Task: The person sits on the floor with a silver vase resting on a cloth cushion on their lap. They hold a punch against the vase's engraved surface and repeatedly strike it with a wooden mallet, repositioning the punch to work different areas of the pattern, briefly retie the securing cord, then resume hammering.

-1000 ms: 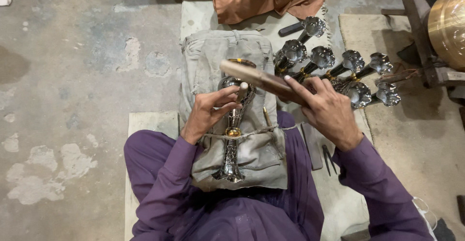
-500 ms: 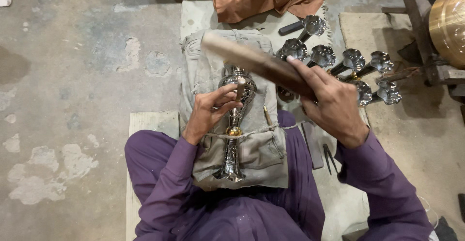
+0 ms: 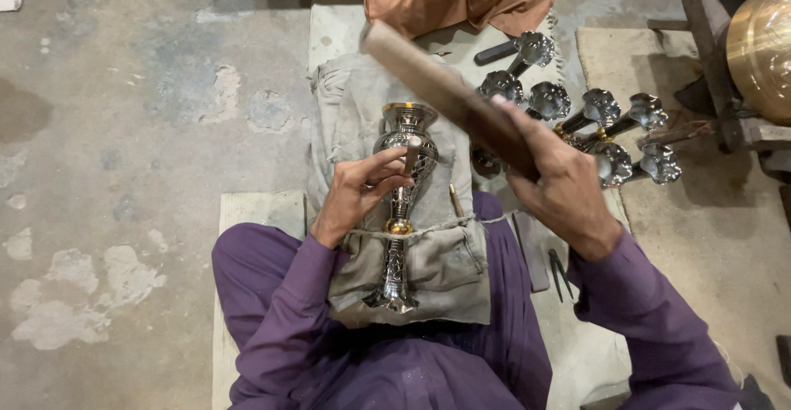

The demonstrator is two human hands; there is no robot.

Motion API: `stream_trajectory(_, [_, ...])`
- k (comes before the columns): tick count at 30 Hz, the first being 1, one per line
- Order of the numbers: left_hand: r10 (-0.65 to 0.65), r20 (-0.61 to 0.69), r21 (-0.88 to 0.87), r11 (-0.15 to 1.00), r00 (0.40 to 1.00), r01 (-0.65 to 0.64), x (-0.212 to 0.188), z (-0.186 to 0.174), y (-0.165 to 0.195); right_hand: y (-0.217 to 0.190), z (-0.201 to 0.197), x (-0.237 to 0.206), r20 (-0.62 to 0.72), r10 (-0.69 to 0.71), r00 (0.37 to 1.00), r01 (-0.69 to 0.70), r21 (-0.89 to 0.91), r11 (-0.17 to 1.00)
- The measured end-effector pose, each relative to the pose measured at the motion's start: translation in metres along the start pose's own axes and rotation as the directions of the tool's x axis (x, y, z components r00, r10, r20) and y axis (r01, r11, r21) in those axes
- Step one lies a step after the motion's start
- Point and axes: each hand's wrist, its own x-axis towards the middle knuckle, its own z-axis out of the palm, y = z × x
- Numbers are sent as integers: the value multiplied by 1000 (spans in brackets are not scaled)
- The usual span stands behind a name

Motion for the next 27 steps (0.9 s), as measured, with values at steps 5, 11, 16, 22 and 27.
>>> stream_trajectory(5, [43,12,62,997,999,-44,2,0,-5,2,5,0,-17,41,999,-42,-104,994])
stream_trajectory(11, [24,23,47,999,999,-25,2,1,-2,-7,-1,0,16,21,1000,-15,-313,950])
stream_trajectory(16, [11,27,-32,999,1000,-10,2,0,1,-9,-2,-2,83,66,994,-53,-152,987])
stream_trajectory(22, [6,30,-13,1000,1000,-5,3,0,0,7,10,-12,79,116,990,-113,-44,993])
stream_trajectory(27, [4,46,-24,1000,999,-3,4,-1,0,12,14,-18,24,108,994,-103,-141,985])
